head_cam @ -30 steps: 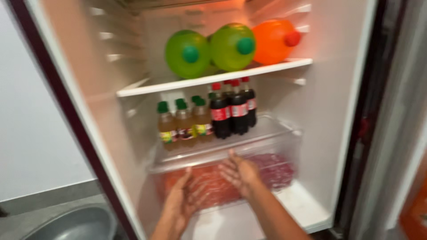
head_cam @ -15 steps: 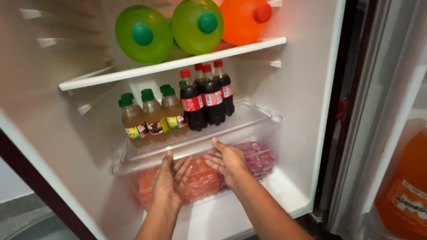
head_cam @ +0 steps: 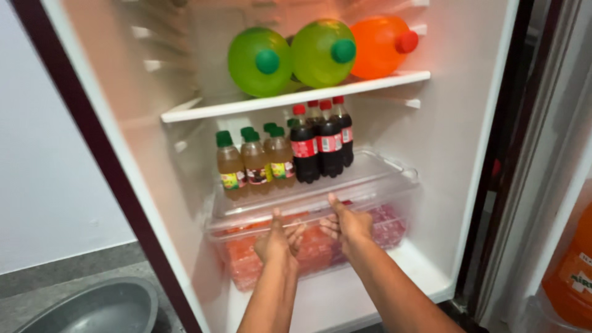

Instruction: The person transfers small, individually wrapped frozen items from a clear plastic bin into the freezer compartment of a refrigerator. They handle the items in small batches, placing them into the freezer drawer and arranging them. The person also moves the entire bin into the main refrigerator compartment and later retrieves items from it.

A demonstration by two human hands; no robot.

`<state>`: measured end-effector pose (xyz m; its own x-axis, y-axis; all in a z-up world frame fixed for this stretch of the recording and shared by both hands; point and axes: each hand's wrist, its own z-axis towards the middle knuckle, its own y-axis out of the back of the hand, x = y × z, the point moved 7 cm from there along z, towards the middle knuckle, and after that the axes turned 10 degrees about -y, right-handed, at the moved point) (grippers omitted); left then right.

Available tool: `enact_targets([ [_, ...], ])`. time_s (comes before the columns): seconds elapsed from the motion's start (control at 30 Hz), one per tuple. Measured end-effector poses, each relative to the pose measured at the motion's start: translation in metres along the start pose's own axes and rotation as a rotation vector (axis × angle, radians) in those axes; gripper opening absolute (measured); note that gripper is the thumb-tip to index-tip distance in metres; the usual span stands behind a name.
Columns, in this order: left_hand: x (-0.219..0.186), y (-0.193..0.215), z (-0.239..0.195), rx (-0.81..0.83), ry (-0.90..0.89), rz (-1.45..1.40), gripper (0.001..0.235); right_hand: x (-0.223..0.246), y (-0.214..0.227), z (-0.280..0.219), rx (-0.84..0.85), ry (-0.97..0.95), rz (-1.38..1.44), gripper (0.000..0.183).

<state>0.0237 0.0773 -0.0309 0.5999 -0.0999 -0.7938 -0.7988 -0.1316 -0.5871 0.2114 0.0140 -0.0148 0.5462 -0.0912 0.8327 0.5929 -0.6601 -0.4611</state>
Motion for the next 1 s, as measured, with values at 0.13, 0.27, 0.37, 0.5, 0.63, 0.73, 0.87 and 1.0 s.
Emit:
enact_targets([
  [0.13,0.004,0.004,0.004,0.071,0.105,0.01,0.038,-0.001,0.003,-0.003,0.034,-0.035,-0.05,0.048],
  [0.27,0.004,0.005,0.007,0.118,0.125,0.037,0.033,0.006,0.004,-0.011,0.082,-0.082,-0.051,0.032],
  [0.37,0.004,0.002,0.009,0.139,0.169,-0.013,0.022,0.007,0.004,-0.014,0.099,-0.093,-0.054,0.027],
  [0.5,0.003,0.001,0.005,0.074,0.189,-0.01,0.017,0.012,0.007,-0.02,0.128,-0.12,-0.069,0.026],
  [0.63,0.002,0.001,-0.006,0.035,0.212,-0.035,0.019,0.013,0.016,-0.038,0.121,-0.143,-0.1,0.028],
  [0.73,0.004,0.004,-0.015,-0.012,0.212,-0.039,0.02,0.014,0.021,-0.048,0.111,-0.16,-0.089,0.025],
  [0.87,0.002,0.004,-0.028,-0.035,0.198,-0.02,0.021,0.014,0.027,-0.057,0.12,-0.177,-0.122,0.024],
  [1.0,-0.006,0.009,-0.047,-0.068,0.173,0.048,0.02,0.012,0.031,-0.063,0.119,-0.177,-0.127,0.023],
])
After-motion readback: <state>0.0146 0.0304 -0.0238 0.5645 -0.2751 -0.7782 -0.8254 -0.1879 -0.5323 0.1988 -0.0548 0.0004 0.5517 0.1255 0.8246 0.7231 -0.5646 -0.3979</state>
